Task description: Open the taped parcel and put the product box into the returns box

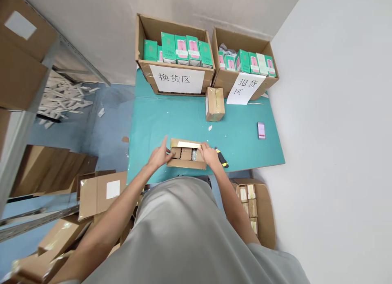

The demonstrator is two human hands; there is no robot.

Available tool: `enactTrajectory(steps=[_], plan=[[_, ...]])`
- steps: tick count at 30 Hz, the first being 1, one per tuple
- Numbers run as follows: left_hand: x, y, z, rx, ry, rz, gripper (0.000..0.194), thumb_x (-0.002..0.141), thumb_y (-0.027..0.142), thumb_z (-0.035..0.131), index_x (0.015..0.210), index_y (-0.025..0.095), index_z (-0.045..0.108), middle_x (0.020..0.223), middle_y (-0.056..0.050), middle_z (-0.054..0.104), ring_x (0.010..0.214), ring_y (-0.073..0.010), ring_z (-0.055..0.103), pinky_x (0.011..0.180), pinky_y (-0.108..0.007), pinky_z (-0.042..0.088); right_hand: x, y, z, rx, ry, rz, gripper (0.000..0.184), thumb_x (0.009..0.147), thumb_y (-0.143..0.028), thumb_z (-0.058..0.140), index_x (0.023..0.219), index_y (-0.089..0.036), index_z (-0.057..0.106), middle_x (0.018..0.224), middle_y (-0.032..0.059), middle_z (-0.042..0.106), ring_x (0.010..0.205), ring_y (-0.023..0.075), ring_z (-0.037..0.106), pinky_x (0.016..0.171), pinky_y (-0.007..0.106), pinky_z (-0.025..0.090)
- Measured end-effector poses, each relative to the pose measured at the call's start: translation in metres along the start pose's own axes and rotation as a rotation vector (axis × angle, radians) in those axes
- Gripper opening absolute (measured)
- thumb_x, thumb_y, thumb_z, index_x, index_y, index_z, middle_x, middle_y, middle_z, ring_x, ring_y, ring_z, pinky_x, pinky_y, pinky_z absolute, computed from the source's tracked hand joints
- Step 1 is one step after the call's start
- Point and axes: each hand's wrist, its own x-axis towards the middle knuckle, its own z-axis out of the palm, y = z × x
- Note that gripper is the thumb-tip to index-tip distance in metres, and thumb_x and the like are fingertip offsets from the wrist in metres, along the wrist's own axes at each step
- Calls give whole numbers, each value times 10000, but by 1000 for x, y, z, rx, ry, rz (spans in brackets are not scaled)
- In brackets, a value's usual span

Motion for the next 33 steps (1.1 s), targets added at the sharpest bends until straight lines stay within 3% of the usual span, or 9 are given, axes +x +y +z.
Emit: enactTrajectory(steps=[6,10,14,17,20,22,25,30,33], plan=[[30,-3,-6,37,-14,178,604,928,273,701,1527,224,646,1490,-194,653,1142,-362,766,1040,-428,584,-12,-1,16,17,17,30,546,1208,-449,377,1675,-232,559,1779,188,510,1167,319,797,983,435,642],[42,-4,-9,2,-22,261,444,946,251,657,1383,235,732,1512,-171,702,1293,-386,728,1108,-461,567,-17,-8,28,58,86,79,578,1213,-455,317,1700,-229,531,1812,152,471,1170,310,785,950,419,654],[51,-8,-16,3,-61,238,244,963,450,717,1111,286,821,1245,-150,839,1223,-398,763,1031,-433,581,-18,-13,39,104,138,119,541,1227,-436,301,1664,-228,544,1747,154,548,1232,280,763,944,351,621],[53,-10,-21,-4,-115,196,443,966,731,666,865,323,808,798,-118,801,963,-380,799,862,-388,585,-13,-14,43,139,138,197,490,1243,-441,288,1543,-217,604,1520,174,722,1131,265,799,925,322,581],[49,-9,-22,-1,-97,136,531,965,804,631,902,309,813,688,-107,742,917,-386,792,843,-390,579,-3,-11,42,188,111,300,498,1245,-477,294,1487,-166,598,1259,198,818,1047,300,818,925,352,565],[42,-4,-20,1,-26,72,487,1008,698,646,1135,260,820,832,-129,801,1011,-398,792,927,-419,587,2,-9,40,244,103,318,513,1238,-482,316,1554,-148,542,1217,194,833,1059,319,816,934,372,569],[27,10,-12,-13,128,62,438,1058,462,642,1412,221,730,1383,-202,774,1306,-415,721,1113,-516,561,4,-7,35,316,148,319,561,1218,-465,383,1683,-154,420,1333,187,807,1130,323,800,948,386,586],[-1,38,9,40,159,293,186,1002,245,687,1153,239,794,1758,-171,502,1733,-436,297,1400,-720,206,-13,-19,33,201,275,238,405,1176,-358,476,1517,-188,611,1680,226,552,1399,325,681,1074,425,589],[-13,46,24,127,104,348,420,821,138,816,1226,228,756,1877,-179,311,1780,-480,130,1387,-816,27,-23,-32,41,101,258,124,466,1072,-333,692,1490,-138,620,1807,274,378,1623,400,465,1241,520,496]])
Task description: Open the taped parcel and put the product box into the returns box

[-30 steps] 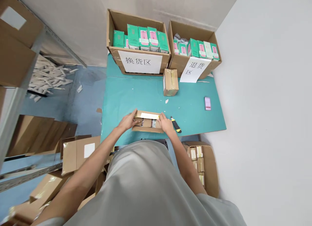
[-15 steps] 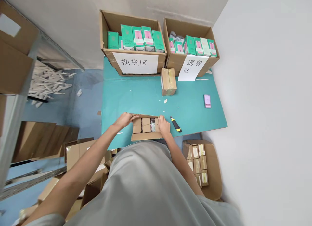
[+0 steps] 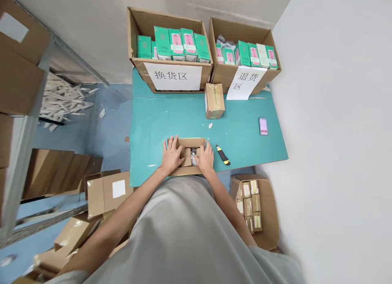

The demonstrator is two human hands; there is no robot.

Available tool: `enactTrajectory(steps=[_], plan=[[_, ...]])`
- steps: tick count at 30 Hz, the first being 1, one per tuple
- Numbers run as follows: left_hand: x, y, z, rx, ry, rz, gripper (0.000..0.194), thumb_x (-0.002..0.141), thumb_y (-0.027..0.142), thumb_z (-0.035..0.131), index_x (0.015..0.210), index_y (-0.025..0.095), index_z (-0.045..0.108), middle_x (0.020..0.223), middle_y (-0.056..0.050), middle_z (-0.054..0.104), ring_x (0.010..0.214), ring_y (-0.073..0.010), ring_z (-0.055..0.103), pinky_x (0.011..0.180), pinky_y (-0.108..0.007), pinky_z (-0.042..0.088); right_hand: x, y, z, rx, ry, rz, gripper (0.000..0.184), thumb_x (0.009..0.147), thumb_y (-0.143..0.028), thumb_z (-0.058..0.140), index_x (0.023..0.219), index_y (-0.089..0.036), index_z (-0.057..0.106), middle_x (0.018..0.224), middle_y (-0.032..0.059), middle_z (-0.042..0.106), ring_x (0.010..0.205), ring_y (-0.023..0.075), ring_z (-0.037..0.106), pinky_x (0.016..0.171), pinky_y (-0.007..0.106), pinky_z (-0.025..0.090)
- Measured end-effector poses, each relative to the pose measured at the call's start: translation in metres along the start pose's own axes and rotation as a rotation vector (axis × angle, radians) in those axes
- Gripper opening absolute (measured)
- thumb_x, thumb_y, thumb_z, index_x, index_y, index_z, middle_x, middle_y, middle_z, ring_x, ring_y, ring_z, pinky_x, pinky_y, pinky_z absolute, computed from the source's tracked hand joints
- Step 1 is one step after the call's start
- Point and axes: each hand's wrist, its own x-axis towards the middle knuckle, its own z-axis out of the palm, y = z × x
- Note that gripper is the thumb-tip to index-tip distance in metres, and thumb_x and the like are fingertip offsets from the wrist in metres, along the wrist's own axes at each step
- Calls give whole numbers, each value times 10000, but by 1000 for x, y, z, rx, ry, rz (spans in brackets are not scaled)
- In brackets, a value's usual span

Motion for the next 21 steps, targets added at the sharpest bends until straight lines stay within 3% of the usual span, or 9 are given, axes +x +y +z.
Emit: enactTrajectory(steps=[3,5,12,14,16,18,21], plan=[[-5,5,8,67,-17,3,570,747,71,790,1294,210,711,1925,-180,135,1788,-483,36,1372,-845,6,-8,-8,7,-43,-23,-10,641,959,-214,783,1540,-64,558,1859,328,239,1735,439,262,1330,573,396],[-7,5,6,71,-25,1,602,744,41,739,1328,178,695,1924,-209,102,1789,-478,22,1387,-820,22,-11,-10,8,-42,-8,3,668,931,-155,754,1551,-31,538,1860,345,219,1753,437,213,1363,574,348],[-39,-25,-35,95,66,-28,718,815,43,660,1510,219,620,1943,-139,62,1796,-450,-38,1393,-799,108,-32,16,-7,80,155,-6,508,1017,-187,580,1514,-85,585,1776,289,403,1680,359,369,1336,540,408],[-51,-37,-36,129,73,-28,661,852,31,624,1486,215,645,1926,-159,160,1794,-451,55,1384,-792,161,-39,33,-7,104,227,38,483,1034,-173,532,1508,-102,590,1730,278,448,1631,344,423,1318,542,424],[-59,-47,-28,109,65,-36,572,910,32,571,1442,207,685,1839,-194,375,1736,-439,281,1350,-748,304,-43,50,-4,108,261,96,502,1030,-167,526,1525,-107,583,1677,273,484,1581,344,464,1295,546,437],[-63,-52,-16,42,58,-45,496,966,56,515,1398,192,718,1648,-211,587,1560,-390,537,1276,-648,467,-46,62,0,104,249,136,505,1030,-189,556,1528,-120,598,1601,259,535,1516,351,506,1262,543,457],[-66,-55,0,-55,74,-64,437,1023,135,482,1380,177,730,1480,-187,663,1274,-305,712,1149,-500,596,-47,71,4,111,169,133,402,1055,-231,581,1431,-148,700,1417,216,647,1349,344,584,1181,510,504]])
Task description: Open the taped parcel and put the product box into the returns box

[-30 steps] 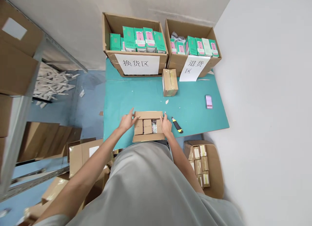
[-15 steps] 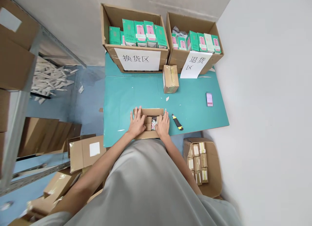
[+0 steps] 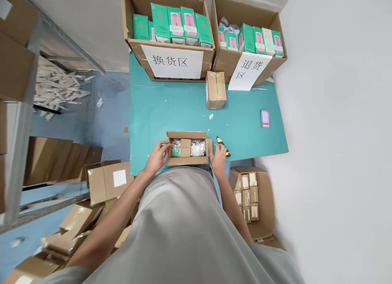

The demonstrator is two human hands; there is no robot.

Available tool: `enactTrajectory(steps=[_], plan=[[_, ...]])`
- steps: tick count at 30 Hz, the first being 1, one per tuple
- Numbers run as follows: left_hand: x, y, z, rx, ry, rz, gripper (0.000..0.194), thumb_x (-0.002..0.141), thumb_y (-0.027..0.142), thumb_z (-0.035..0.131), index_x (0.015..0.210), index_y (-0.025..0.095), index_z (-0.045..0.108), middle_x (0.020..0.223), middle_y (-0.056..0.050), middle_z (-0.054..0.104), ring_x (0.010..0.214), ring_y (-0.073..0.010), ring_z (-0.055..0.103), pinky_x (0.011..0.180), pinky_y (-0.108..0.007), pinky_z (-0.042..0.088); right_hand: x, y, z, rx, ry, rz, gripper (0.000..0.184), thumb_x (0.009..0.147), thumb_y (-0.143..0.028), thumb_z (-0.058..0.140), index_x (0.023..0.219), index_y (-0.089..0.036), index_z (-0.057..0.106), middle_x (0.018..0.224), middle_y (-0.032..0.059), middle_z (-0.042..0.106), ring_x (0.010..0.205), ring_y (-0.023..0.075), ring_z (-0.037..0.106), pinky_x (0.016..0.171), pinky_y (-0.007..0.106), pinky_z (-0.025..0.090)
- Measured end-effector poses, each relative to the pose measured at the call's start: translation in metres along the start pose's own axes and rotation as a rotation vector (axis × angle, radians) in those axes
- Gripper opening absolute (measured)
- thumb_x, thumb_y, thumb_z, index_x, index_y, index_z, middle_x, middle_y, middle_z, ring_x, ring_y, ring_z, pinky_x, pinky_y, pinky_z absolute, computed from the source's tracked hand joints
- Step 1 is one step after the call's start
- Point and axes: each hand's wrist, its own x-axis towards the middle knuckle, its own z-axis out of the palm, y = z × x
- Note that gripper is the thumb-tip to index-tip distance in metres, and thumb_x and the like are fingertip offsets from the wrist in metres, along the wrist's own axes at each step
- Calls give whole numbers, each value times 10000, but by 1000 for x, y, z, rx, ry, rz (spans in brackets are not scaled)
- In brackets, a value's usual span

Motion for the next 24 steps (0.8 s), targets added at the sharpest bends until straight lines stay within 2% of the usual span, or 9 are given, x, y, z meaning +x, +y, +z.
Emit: enactTrajectory(steps=[3,6,9,11,13,16,18,21,24], plan=[[-4,1,2,-59,17,-37,395,1085,286,501,1401,190,718,1518,-168,629,1191,-279,743,1096,-453,624,0,-1,-1,30,-95,-54,329,1080,-199,534,1284,-158,789,1277,184,723,1203,319,624,1101,452,531],[-5,8,-4,-36,-9,9,473,1073,435,631,1478,194,669,1574,-183,605,1355,-345,684,1167,-499,592,3,-11,-5,70,-161,-117,355,1094,-158,489,1234,-165,815,1216,163,768,1142,298,650,1084,422,531],[3,21,-7,37,-103,98,588,1021,424,747,1551,216,602,1619,-183,592,1507,-385,584,1258,-545,529,9,-29,-11,41,-249,-170,314,1112,-202,548,1295,-175,802,1264,156,781,1224,299,660,1126,422,526],[14,35,-4,103,-204,107,624,1009,382,772,1575,225,560,1672,-186,555,1537,-388,565,1240,-545,548,15,-47,-14,-43,-328,-193,323,1106,-240,627,1396,-186,760,1392,160,751,1341,304,642,1153,421,526],[26,52,0,198,-300,59,647,999,349,786,1569,185,529,1702,-230,515,1538,-420,566,1169,-547,597,21,-67,-16,-150,-425,-188,486,1070,-258,724,1548,-201,659,1541,175,675,1392,312,651,1142,415,549],[41,75,8,326,-414,-64,558,1027,289,735,1507,110,513,1598,-306,569,1418,-446,658,1041,-535,649,28,-94,-13,-274,-565,-129,814,1012,-254,818,1730,-215,437,1620,224,595,1342,327,722,1075,406,602],[46,84,12,364,-458,-116,495,1047,245,689,1480,94,501,1503,-310,618,1335,-430,712,1001,-508,654,29,-105,-9,-313,-606,-93,876,1008,-236,817,1758,-198,366,1623,254,576,1339,333,738,1056,402,620],[47,89,15,377,-463,-123,505,1042,210,684,1489,94,480,1489,-307,618,1333,-414,718,994,-472,646,28,-111,-2,-334,-622,-71,660,1058,-157,692,1680,-153,470,1617,269,581,1327,324,754,1042,392,628],[45,85,17,375,-450,-110,566,1023,198,705,1525,96,463,1500,-305,628,1356,-409,705,1007,-456,635,27,-110,0,-338,-632,-71,463,1103,-51,461,1525,-140,630,1517,243,681,1261,295,784,1005,369,622]])
